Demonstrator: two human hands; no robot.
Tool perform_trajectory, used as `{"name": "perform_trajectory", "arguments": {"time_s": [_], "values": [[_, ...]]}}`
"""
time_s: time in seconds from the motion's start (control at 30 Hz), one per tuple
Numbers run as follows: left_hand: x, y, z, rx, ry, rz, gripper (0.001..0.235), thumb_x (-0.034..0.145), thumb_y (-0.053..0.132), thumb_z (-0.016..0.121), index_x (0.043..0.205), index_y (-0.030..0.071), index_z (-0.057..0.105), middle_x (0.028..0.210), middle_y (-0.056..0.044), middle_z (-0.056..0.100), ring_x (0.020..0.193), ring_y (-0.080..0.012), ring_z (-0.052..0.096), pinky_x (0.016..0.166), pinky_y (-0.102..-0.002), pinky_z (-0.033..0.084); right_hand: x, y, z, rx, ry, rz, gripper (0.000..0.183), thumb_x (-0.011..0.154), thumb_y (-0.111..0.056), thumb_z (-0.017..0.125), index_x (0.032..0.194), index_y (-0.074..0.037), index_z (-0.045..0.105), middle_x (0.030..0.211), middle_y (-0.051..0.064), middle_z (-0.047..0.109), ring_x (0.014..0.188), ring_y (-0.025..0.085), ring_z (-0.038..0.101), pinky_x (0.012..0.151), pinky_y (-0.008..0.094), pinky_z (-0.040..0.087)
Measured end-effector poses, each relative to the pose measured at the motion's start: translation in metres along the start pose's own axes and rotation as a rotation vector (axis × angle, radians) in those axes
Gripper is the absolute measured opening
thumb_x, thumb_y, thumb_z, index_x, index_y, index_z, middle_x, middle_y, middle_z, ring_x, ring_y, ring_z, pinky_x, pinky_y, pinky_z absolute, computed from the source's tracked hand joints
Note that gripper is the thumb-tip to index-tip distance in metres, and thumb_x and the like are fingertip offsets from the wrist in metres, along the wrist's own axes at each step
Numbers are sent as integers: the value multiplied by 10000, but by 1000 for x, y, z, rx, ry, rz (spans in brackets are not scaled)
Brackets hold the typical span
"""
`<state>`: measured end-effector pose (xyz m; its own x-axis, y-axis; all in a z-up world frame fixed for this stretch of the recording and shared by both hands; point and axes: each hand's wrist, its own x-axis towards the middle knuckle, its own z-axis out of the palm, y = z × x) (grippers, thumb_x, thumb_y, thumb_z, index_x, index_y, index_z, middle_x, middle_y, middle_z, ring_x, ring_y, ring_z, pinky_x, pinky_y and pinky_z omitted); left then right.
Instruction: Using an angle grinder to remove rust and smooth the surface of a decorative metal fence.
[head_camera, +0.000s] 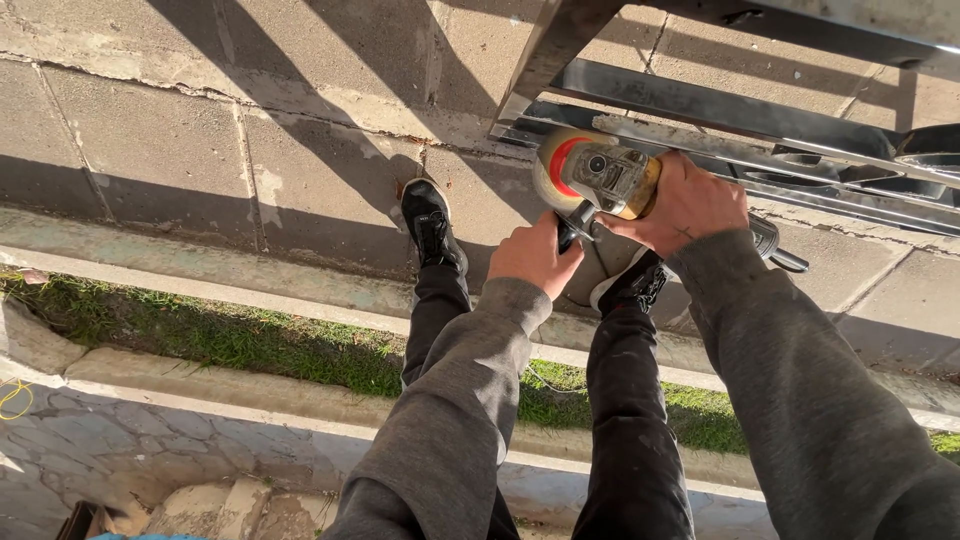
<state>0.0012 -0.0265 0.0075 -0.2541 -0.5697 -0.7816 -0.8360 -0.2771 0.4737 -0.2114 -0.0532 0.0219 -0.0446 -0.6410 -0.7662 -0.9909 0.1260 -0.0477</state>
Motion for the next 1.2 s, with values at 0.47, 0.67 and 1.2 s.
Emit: {"name": "perform_trajectory", "arguments": {"time_s": [0.47,0.67,1.2], "values": [[2,-1,-2,6,-46,-22,426,912,469,643,1123,100,627,828,-141,748,749,-330,755,711,-465,610,2,0,4,9,22,-5,1071,710,-885,669,1336,-25,548,1087,198,732,880,373,757,847,571,582],[4,-2,2,-23,-27,3,424,897,458,655,1130,104,628,867,-139,754,784,-335,756,733,-474,609,1,2,4,-16,9,-1,1067,713,-895,660,1329,-30,552,1059,199,739,878,373,758,856,571,582],[-13,-17,-11,63,-137,-69,448,953,465,609,1191,86,596,771,-125,722,672,-303,765,657,-438,647,-12,-22,17,-9,-21,14,1061,708,-925,626,1269,-28,553,1027,176,724,839,338,766,729,547,620]]}}
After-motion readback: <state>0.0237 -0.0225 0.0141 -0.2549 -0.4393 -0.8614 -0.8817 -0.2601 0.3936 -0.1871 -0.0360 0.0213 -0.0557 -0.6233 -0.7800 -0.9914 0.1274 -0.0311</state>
